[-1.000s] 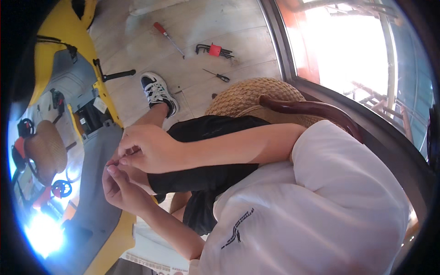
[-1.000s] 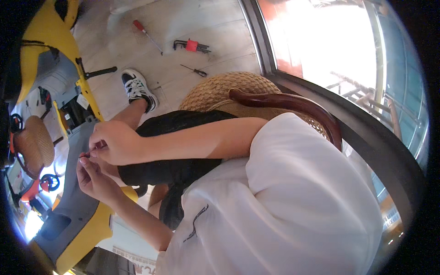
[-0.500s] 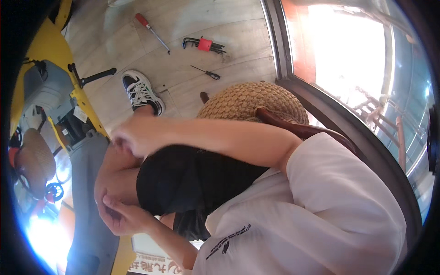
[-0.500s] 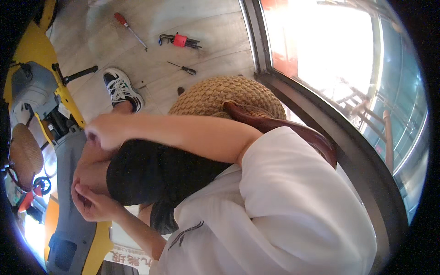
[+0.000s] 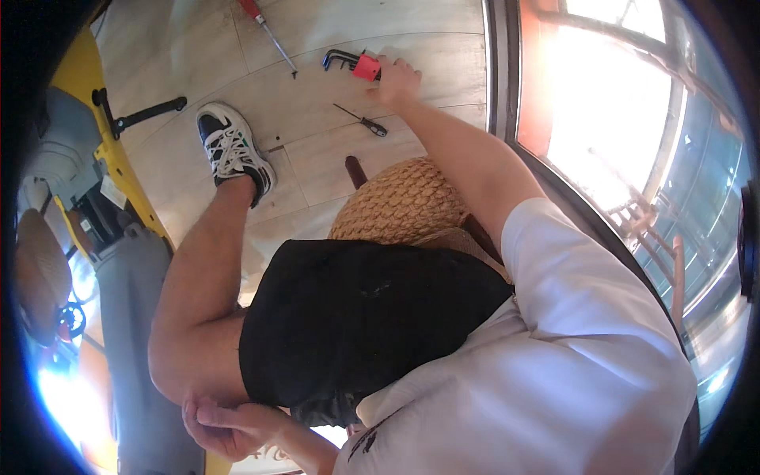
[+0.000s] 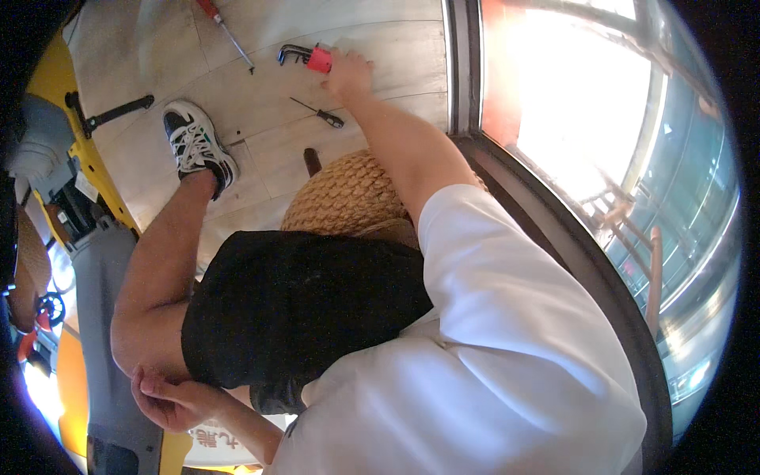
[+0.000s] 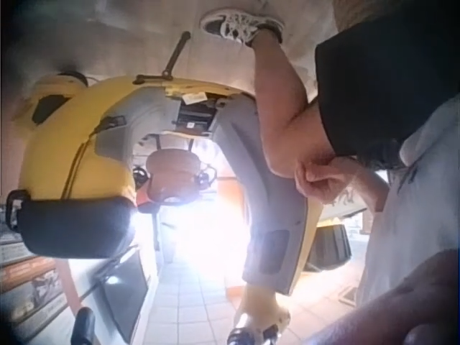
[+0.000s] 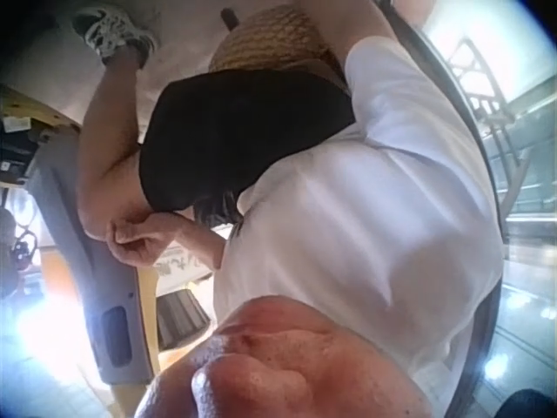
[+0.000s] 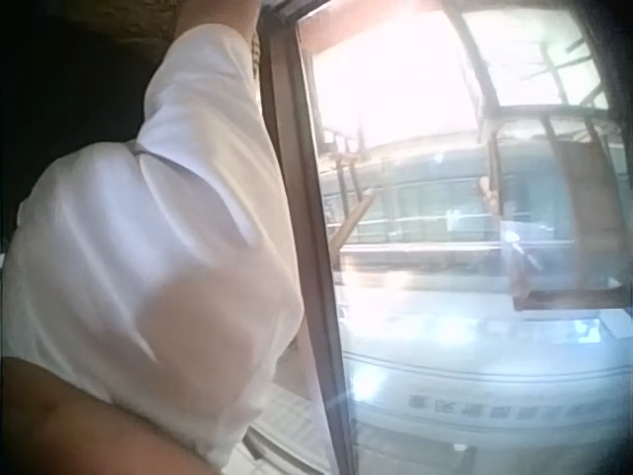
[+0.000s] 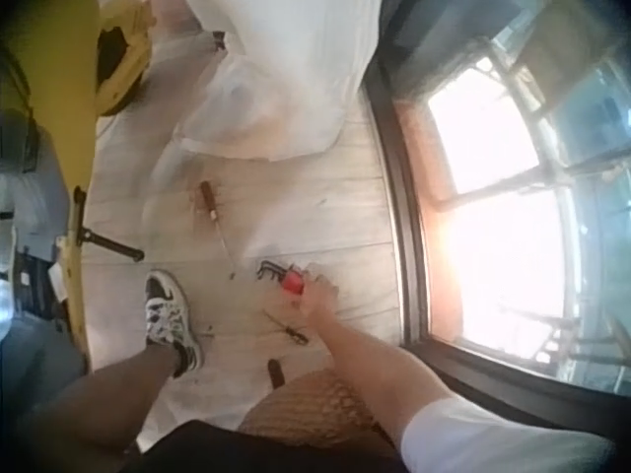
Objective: Repair and disassemble parts of a yellow electric scooter using hand tools.
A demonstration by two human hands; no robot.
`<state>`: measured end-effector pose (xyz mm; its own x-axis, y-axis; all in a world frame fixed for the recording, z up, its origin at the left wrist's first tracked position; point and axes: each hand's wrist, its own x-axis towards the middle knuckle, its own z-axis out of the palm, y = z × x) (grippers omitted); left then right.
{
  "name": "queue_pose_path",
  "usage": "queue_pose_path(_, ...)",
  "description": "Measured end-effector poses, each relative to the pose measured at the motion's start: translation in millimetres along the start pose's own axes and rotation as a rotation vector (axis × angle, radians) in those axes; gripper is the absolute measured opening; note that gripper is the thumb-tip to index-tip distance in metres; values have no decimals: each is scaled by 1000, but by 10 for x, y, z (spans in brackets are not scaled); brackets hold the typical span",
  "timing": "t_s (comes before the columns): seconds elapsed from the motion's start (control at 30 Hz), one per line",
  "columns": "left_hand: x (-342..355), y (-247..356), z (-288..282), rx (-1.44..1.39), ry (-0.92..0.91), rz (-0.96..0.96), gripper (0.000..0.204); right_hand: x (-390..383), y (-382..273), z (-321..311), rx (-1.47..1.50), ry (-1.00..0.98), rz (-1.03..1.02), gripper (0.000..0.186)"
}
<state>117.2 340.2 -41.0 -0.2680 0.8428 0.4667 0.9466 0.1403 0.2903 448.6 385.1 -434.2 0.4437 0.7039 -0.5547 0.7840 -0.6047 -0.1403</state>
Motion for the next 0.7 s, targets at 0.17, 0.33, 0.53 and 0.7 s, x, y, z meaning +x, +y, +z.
queue_pose_path(0.17, 21, 62, 9, -25, 15, 28, 31, 168, -14, 63, -90, 4, -153, 56)
queue_pose_path(0.33, 43, 27, 36, -89, 3, 79, 29, 408, 222, 218, 519, -212, -221, 48)
queue_pose_path(0.53, 52, 4, 13, -70, 26, 92, 28, 201, 72, -62, 1047, -633, -88, 53)
queue_pose_path(0.7, 16, 12, 59, -94, 3, 91, 29, 118, 159, -206, 1217, -735, 165, 48)
